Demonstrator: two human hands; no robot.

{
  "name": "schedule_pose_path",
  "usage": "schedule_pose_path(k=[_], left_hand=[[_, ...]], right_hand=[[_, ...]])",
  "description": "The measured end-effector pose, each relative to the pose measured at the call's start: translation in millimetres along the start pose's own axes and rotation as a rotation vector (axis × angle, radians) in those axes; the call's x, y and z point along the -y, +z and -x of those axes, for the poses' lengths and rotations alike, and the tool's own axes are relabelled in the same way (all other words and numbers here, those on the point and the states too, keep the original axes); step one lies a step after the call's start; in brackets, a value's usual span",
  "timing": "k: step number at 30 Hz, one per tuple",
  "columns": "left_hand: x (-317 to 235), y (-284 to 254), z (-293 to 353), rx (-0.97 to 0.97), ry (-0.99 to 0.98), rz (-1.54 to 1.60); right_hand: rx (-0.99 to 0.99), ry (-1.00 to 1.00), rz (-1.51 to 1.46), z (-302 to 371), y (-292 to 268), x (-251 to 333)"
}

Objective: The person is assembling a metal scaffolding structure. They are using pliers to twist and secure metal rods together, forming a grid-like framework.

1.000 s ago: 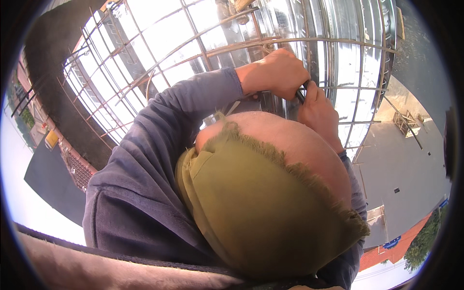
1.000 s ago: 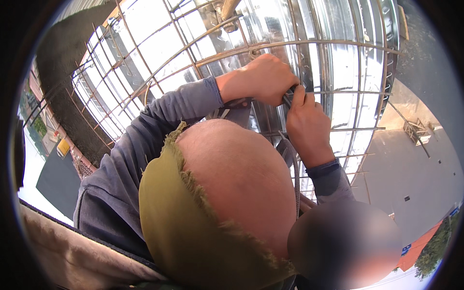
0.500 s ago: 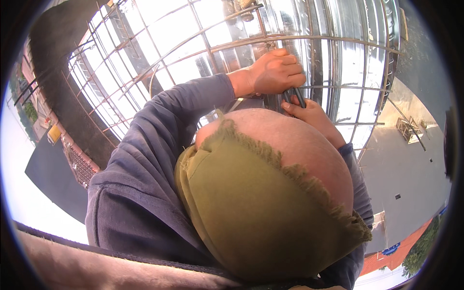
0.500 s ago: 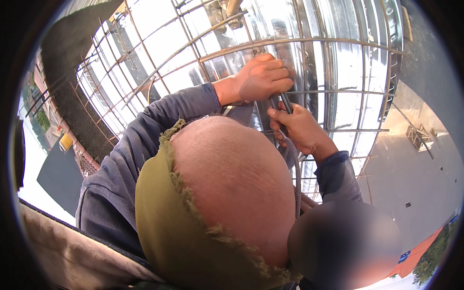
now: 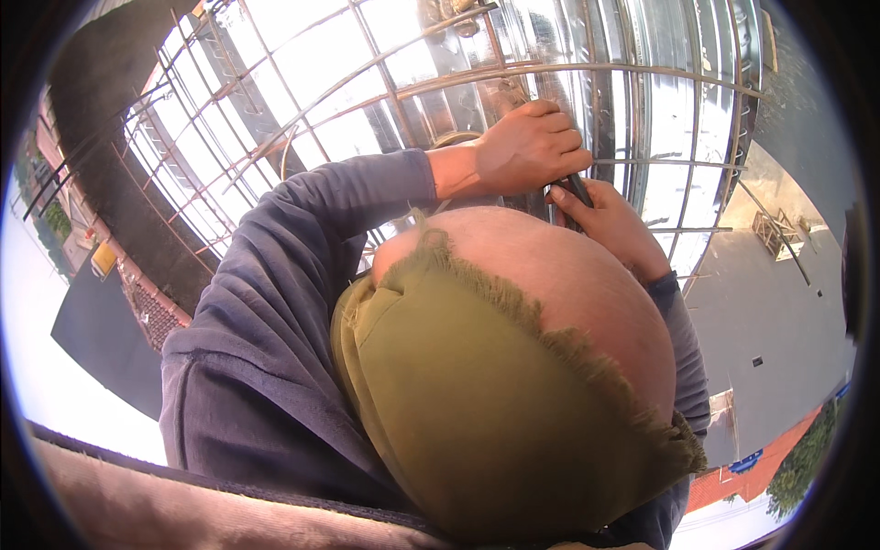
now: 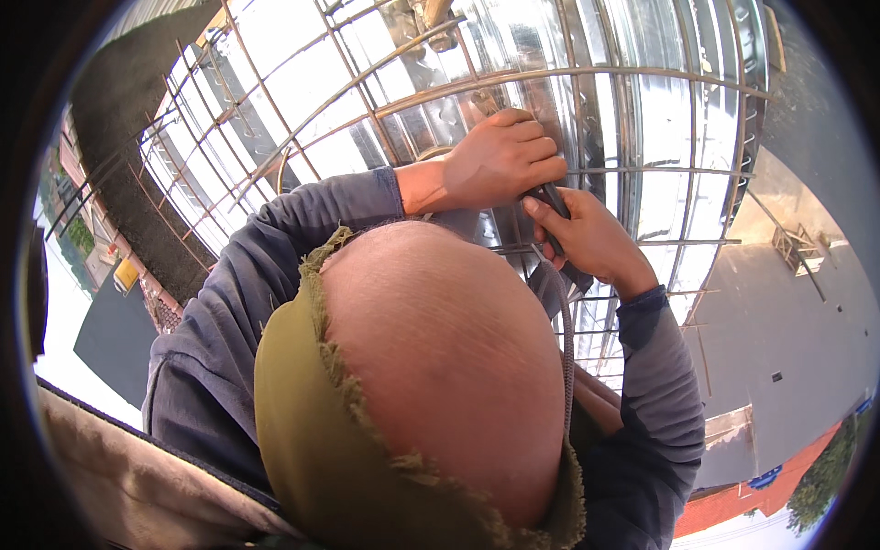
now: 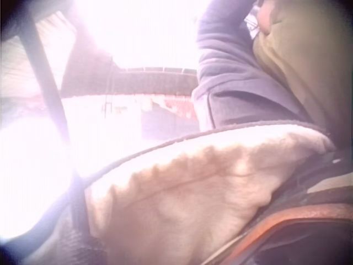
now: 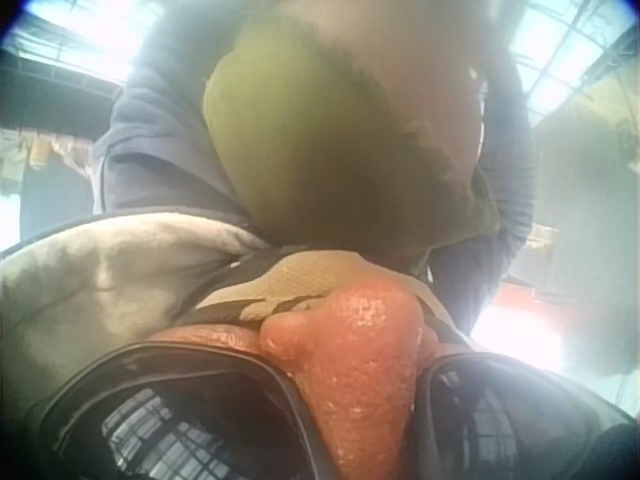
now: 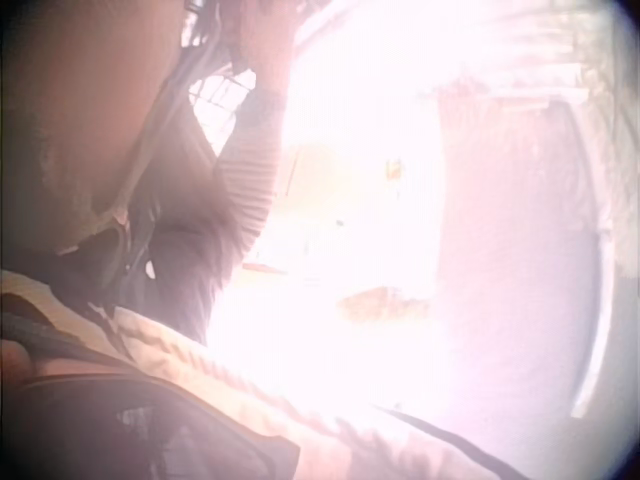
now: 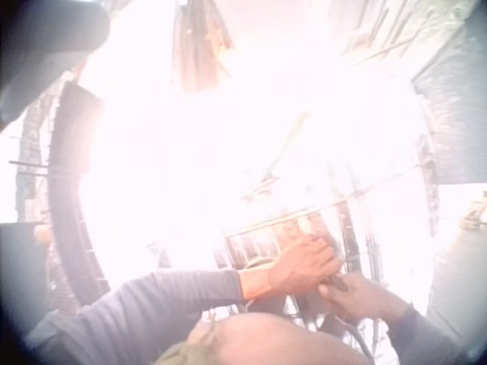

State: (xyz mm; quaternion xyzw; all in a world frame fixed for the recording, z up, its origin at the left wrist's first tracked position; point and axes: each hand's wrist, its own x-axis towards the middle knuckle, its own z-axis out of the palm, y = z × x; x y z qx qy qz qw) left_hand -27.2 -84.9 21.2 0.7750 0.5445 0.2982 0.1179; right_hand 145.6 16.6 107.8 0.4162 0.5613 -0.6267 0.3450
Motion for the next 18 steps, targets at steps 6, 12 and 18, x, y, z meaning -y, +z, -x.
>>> schedule_pose_path(k=[6,12,18], left_hand=[[23,-21,-18,0.467,0.131,0.184],[25,-15,-20,0.233,0.005,0.353],[18,-13,-24,0.517,-0.046,0.202]], right_hand=[[0.023,0.021,0.016,28,0,12],[0.017,-0.255,0.333,84,-19,-52],[-0.156,-0.252,0.165,123,-38,29]])
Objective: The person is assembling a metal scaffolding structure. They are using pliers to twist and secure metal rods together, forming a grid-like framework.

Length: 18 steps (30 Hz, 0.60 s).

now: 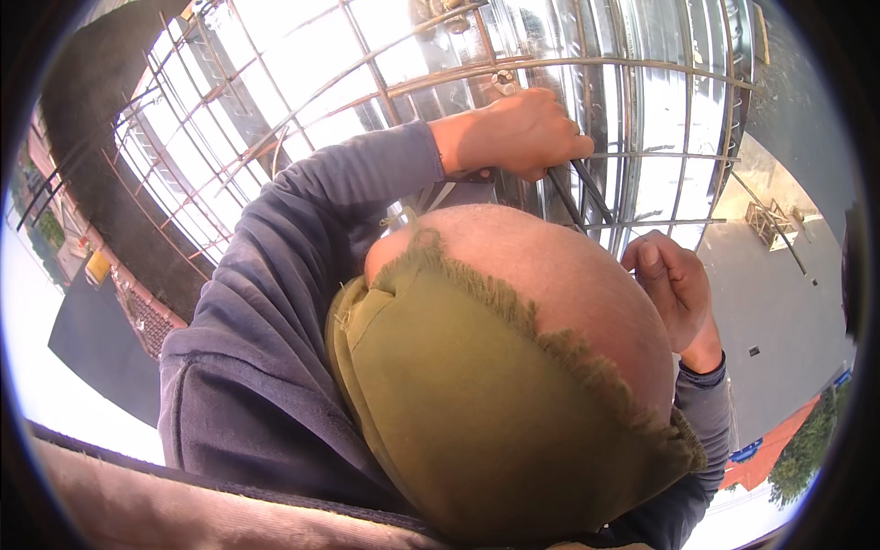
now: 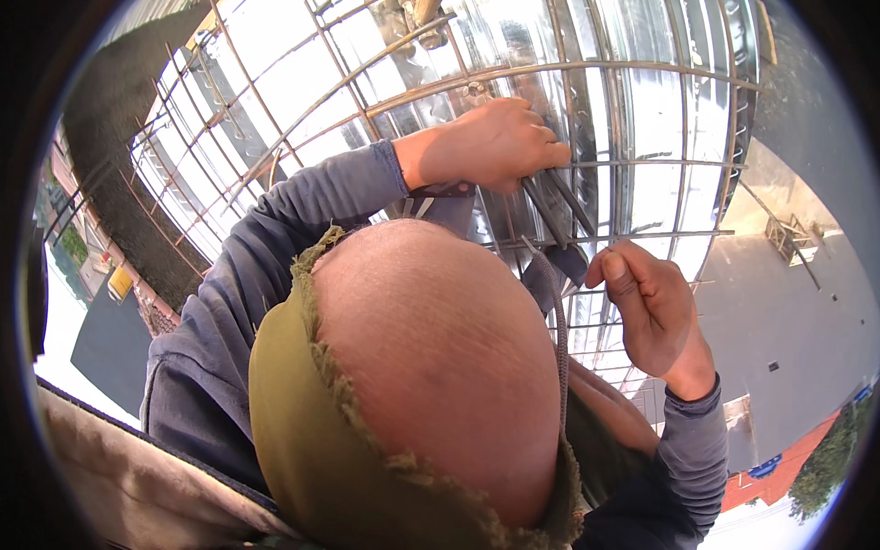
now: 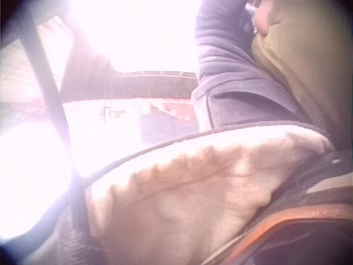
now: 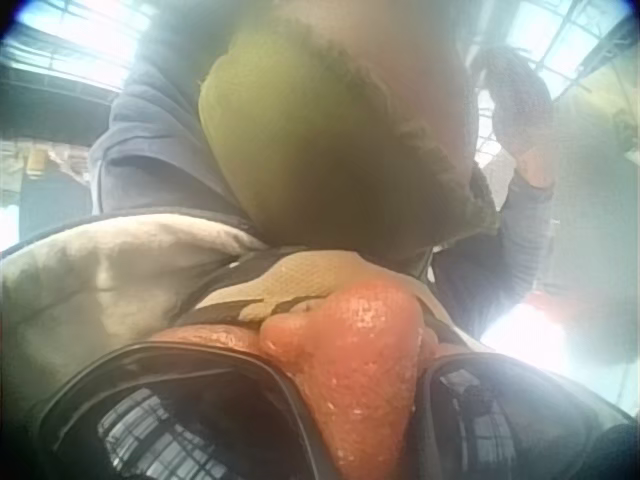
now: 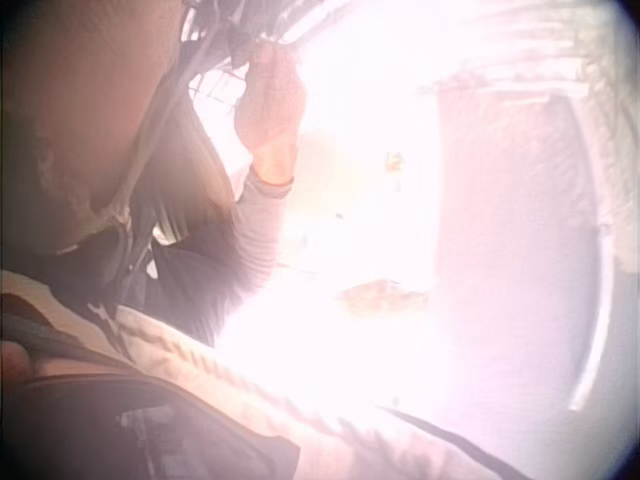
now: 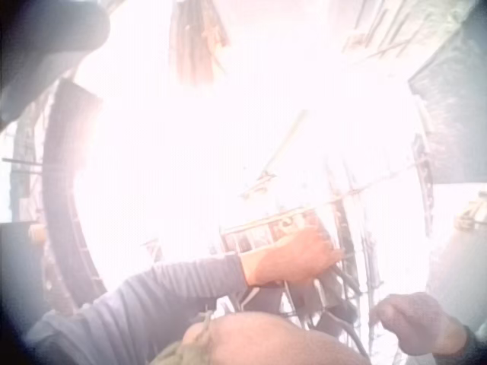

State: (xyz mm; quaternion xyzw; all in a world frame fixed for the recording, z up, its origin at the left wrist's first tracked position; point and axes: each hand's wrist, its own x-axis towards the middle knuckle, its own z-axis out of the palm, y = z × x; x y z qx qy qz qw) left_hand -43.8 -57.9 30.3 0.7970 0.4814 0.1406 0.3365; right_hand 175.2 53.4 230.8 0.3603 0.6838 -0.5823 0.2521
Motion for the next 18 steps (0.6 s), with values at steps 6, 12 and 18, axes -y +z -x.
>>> schedule_pose_path(k=[6,12,18], left_hand=[[-4,-22,-15,-0.032,-0.021,0.111],[3,-26,-11,-0.063,-0.068,0.232],[-12,-12,-13,-0.262,-0.096,0.008]], right_hand=[[-0.325,0.147,0.877,3,-30,-121],[-0.429,-0.218,1.045,-39,30,11],[-0.324,0.072,0.795,-97,71,-57]])
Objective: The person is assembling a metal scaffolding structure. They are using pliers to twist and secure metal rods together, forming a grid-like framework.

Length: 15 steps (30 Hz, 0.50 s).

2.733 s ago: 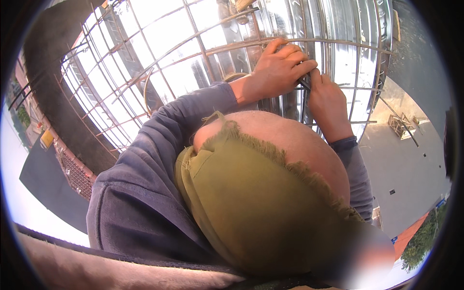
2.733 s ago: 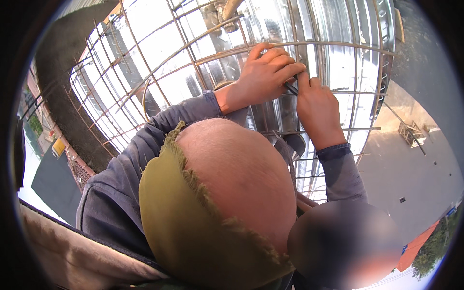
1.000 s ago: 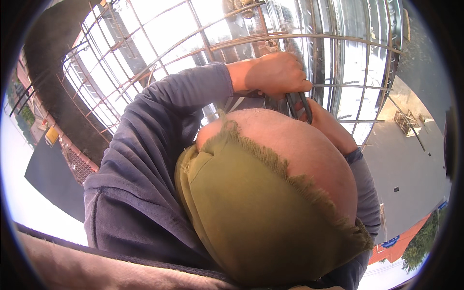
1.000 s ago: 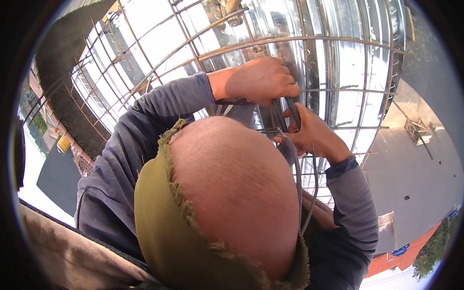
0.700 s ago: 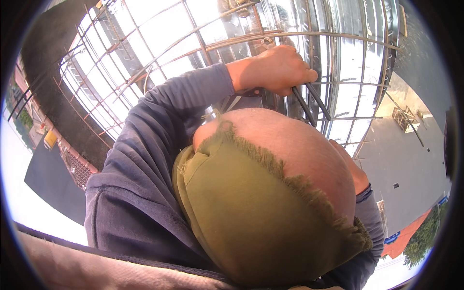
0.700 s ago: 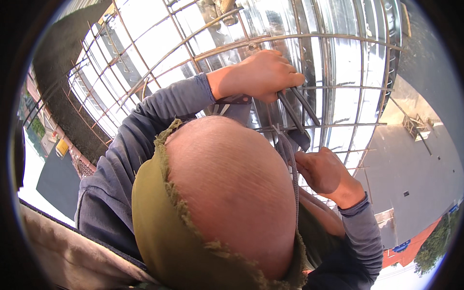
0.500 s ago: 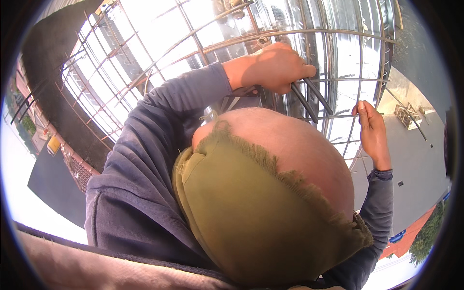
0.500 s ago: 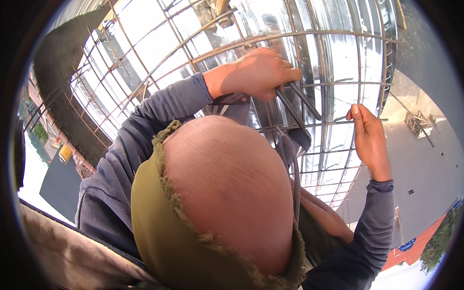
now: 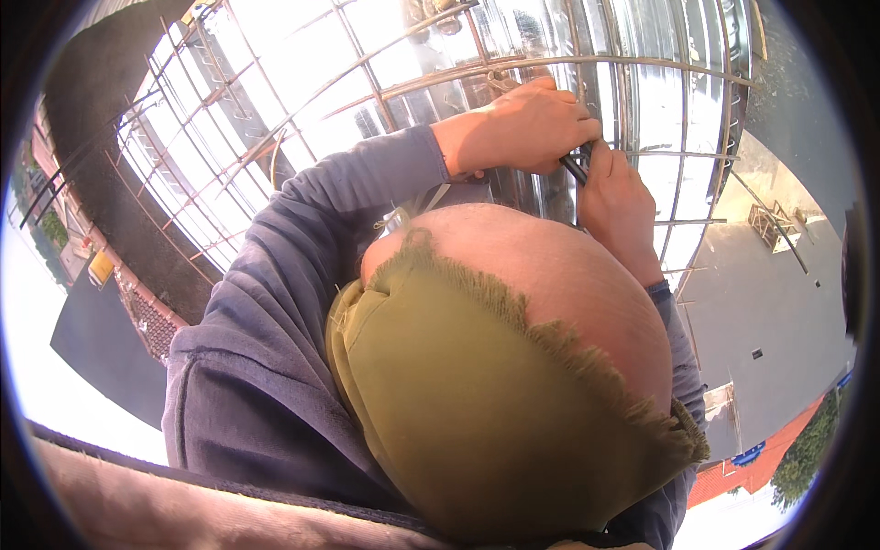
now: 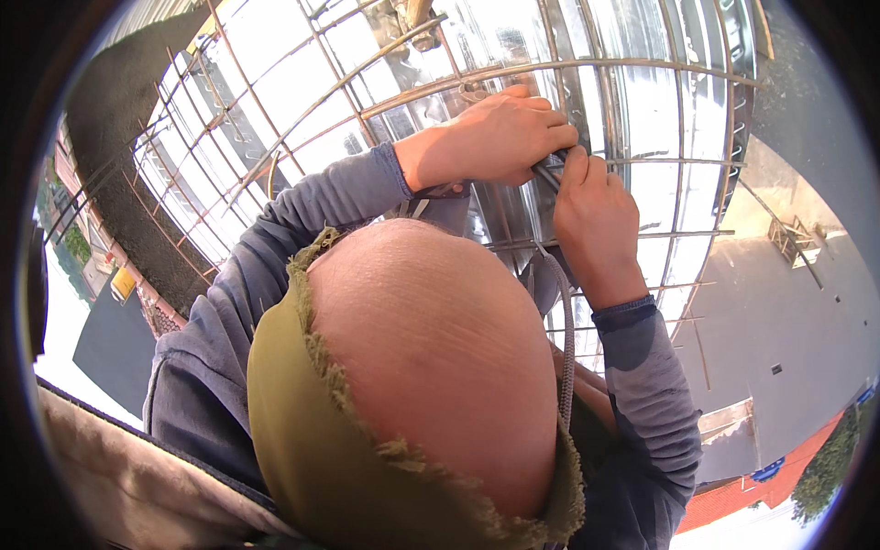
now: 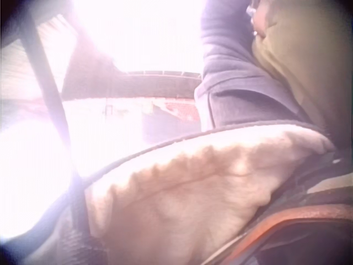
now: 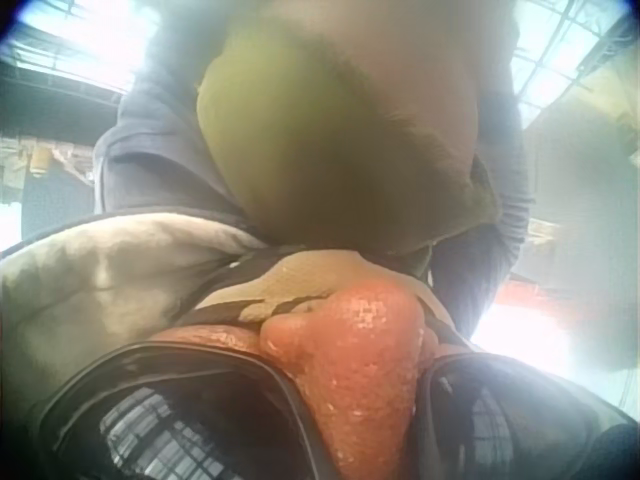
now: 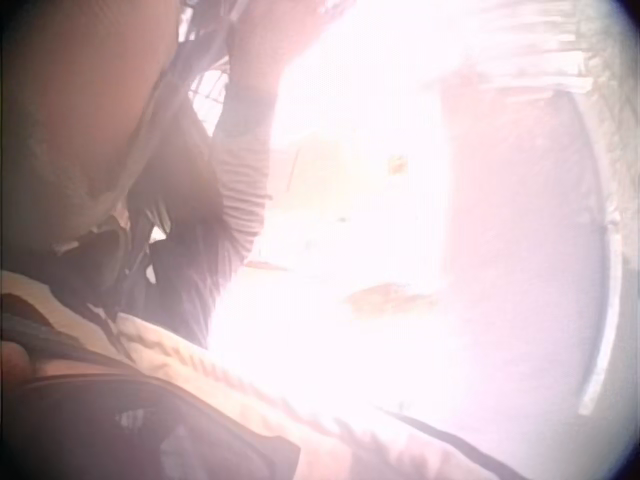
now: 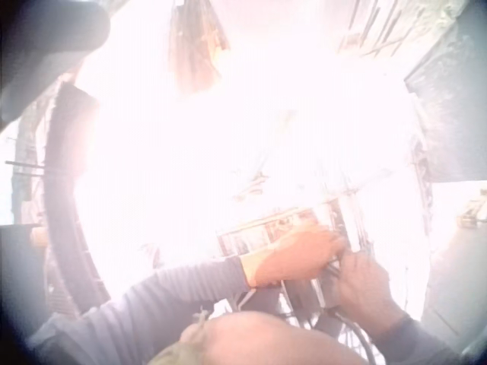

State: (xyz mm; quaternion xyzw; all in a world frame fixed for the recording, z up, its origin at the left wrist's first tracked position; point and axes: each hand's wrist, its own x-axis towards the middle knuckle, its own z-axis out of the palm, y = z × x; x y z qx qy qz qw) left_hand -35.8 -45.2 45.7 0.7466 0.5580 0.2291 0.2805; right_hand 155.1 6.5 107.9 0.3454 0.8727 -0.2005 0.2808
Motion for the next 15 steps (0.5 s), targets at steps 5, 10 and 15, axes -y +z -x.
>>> schedule_pose_path(k=[5,10,15], left_hand=[[-5,37,37,-0.323,0.097,-0.132],[12,31,37,-0.185,0.265,-0.170],[17,26,34,-0.151,0.341,-0.121]], right_hand=[[0.259,0.086,-0.711,-1,2,13],[0.283,0.183,-0.740,1,15,20],[0.392,0.222,-0.582,-5,-16,46]])
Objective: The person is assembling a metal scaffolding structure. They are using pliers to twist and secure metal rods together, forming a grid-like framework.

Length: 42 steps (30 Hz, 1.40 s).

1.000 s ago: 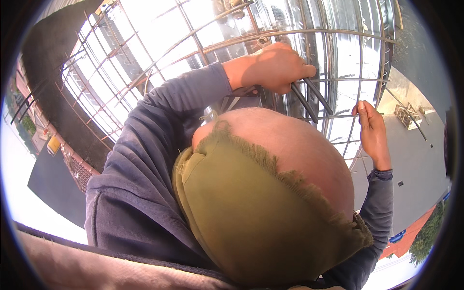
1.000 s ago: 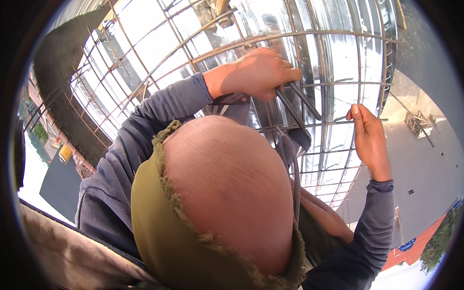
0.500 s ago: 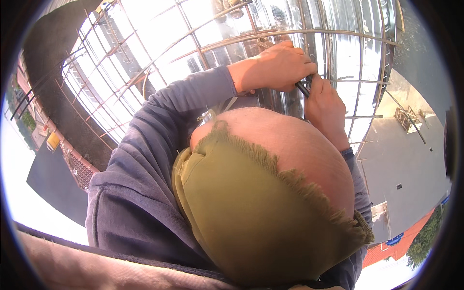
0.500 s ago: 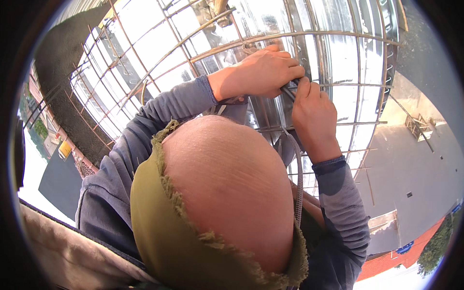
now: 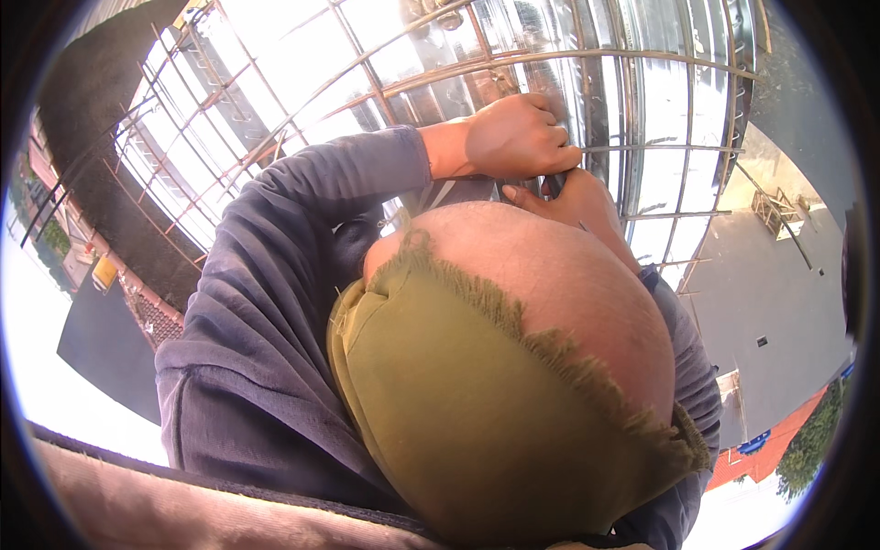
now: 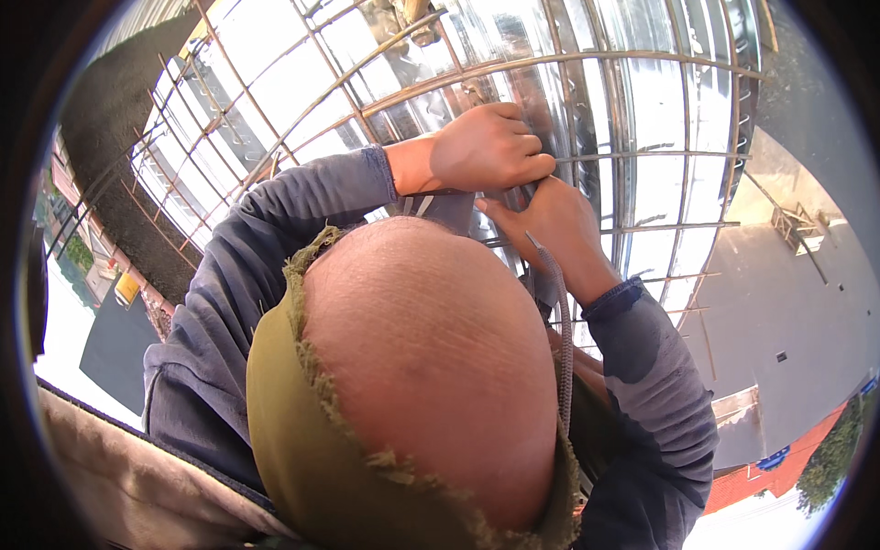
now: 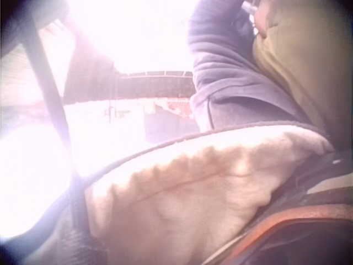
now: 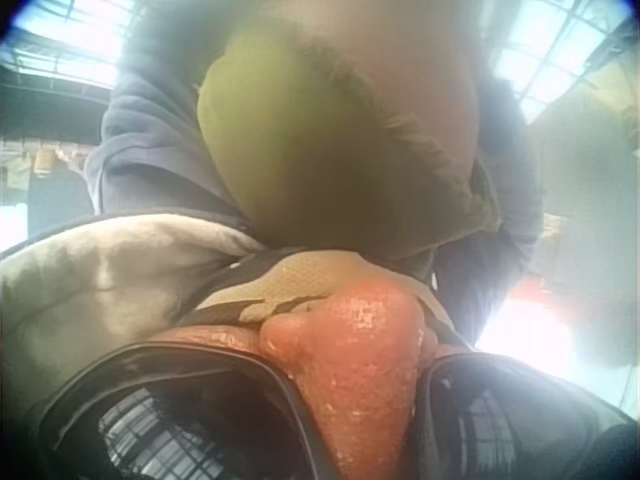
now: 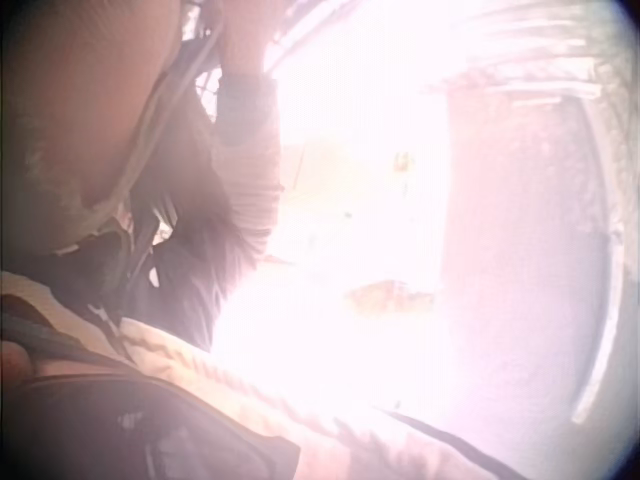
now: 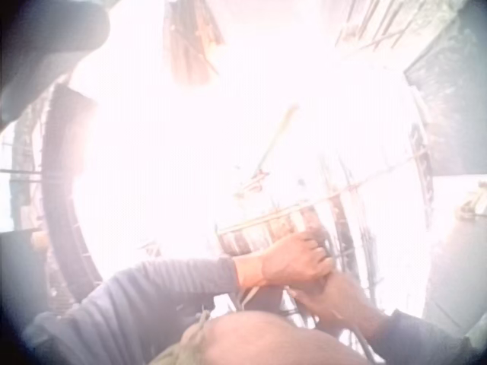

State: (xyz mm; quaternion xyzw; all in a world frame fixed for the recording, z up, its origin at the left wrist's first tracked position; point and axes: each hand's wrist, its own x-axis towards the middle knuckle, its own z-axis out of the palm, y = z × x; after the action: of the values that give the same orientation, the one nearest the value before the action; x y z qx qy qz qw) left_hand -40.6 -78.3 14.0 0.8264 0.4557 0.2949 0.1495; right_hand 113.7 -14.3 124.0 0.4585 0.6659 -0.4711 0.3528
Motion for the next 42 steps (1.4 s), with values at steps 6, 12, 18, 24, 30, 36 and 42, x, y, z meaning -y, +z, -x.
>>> schedule_pose_path(k=[6,12,18,24,30,36,42], left_hand=[[6,-1,-7,0.156,0.037,0.113],[2,-15,-3,0.175,0.022,0.106],[3,-1,1,0.105,-0.041,0.178],[4,-33,-40,0.527,-0.402,0.293],[-7,-8,3,0.100,-0.197,0.082],[1,-26,-8,0.241,-0.178,0.095],[-28,-27,-13,-0.036,-0.220,-0.121]], right_hand=[[-0.122,-0.164,-0.151,-22,32,-41],[0.281,-0.045,-0.672,-27,24,-37],[0.044,-0.068,-0.221,-3,3,-12],[-0.377,-0.280,0.508,5,-2,-29],[0.395,0.084,-0.733,-16,-5,-50],[0.032,-0.274,-0.362,-4,-11,-44],[0.248,-0.020,-0.563,-3,-36,-30]])
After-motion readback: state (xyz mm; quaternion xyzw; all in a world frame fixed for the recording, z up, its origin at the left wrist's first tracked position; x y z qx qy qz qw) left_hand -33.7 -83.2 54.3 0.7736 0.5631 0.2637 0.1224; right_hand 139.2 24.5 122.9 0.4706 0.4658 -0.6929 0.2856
